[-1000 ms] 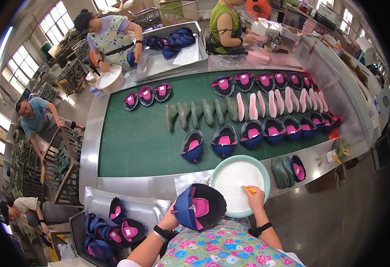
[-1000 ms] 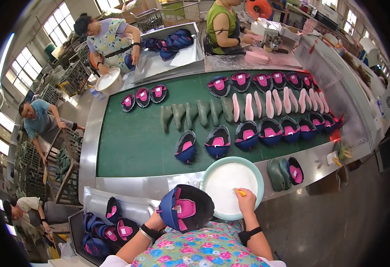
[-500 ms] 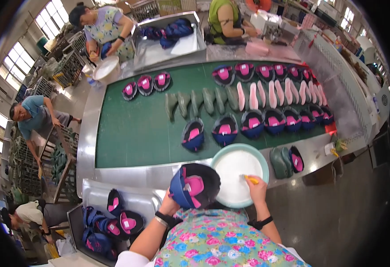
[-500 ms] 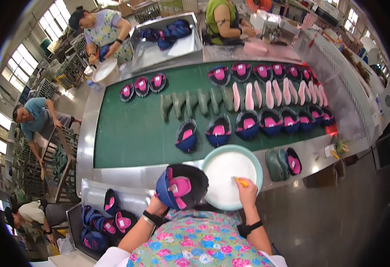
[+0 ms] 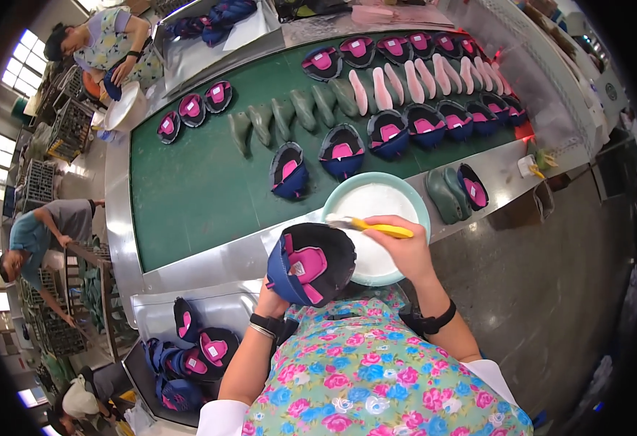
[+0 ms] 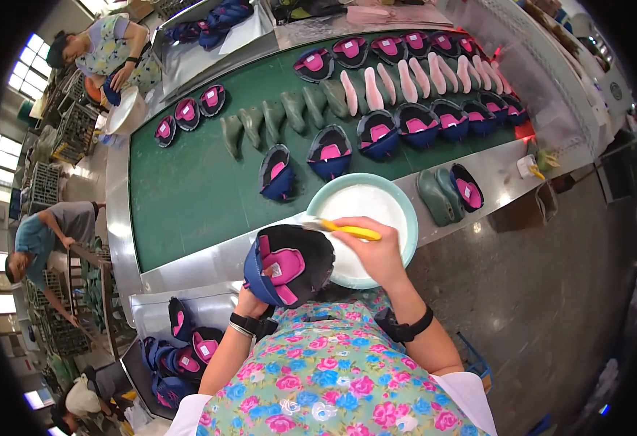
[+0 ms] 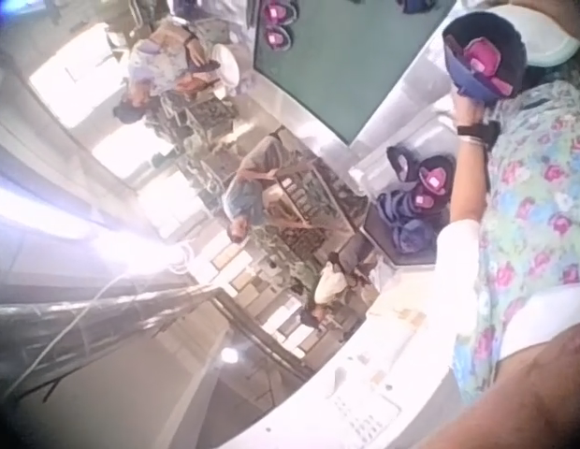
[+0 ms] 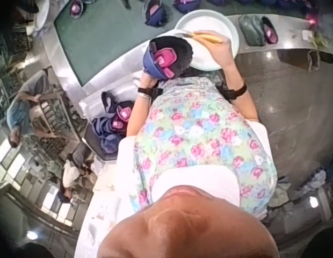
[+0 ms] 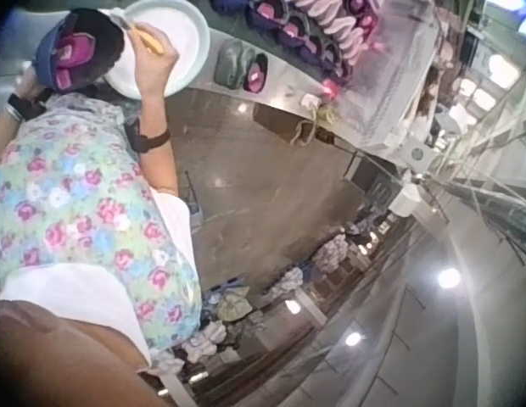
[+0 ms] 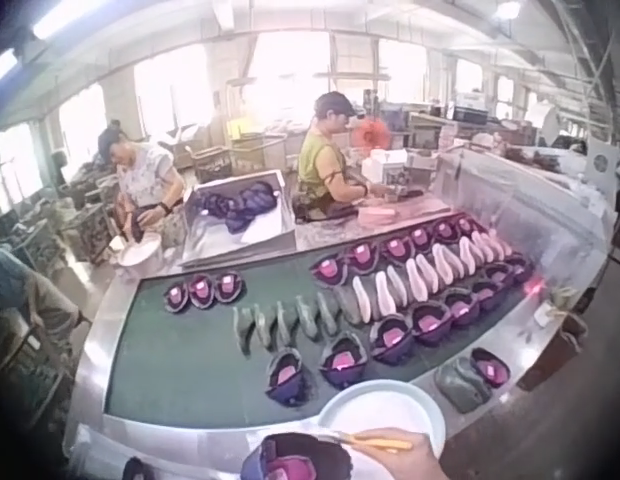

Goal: Applying glue to the inside and edges of shoe uppers using a brush and glue bowl

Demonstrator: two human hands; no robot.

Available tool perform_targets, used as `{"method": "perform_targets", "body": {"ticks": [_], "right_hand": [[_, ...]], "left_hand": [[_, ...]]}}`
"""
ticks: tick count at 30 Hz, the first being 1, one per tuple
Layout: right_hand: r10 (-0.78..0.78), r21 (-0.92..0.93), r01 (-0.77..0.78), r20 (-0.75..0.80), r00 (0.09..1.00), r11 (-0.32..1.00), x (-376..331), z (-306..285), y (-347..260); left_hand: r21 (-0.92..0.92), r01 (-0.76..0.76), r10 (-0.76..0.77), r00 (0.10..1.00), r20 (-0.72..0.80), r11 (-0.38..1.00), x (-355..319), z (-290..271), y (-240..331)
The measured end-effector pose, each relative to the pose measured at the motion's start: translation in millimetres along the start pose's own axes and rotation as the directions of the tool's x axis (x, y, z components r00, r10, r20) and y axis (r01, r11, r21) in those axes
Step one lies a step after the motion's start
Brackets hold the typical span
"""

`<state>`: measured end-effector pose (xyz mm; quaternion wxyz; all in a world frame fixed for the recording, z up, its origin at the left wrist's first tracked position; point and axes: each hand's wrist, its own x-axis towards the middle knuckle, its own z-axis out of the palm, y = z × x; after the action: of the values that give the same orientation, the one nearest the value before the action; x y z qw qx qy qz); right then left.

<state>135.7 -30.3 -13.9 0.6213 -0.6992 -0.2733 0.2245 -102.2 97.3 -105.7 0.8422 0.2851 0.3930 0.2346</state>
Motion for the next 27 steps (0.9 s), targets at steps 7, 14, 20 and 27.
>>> {"method": "perform_targets", "body": {"ticks": [7,14,20,27], "right_hand": [[-0.062,-0.009,0.067,0.244,0.968,0.998,14.1,26.1,1.4],[0.069,-0.296,-0.053,0.044,0.997,0.954,-5.9,27.5,26.2],[0.16,-0.191,-0.128,0.164,0.973,0.973,-35.7,53.0,-3.3],[0.096,-0.125,-0.06,0.303,0.948,0.99,-41.9,52.4,-14.1]], "left_hand": [[-0.034,0.03,-0.027,0.997,0.07,0.999,-1.9,-3.4,-2.7],[-0.092,-0.16,0.157,0.987,-0.041,0.983,-3.0,-15.6,9.3],[-0.011,-0.353,0.353,0.935,-0.029,0.935,8.3,-33.6,8.7],[-0.025,-0.402,0.403,0.915,0.021,0.915,12.5,-41.8,6.4]]}}
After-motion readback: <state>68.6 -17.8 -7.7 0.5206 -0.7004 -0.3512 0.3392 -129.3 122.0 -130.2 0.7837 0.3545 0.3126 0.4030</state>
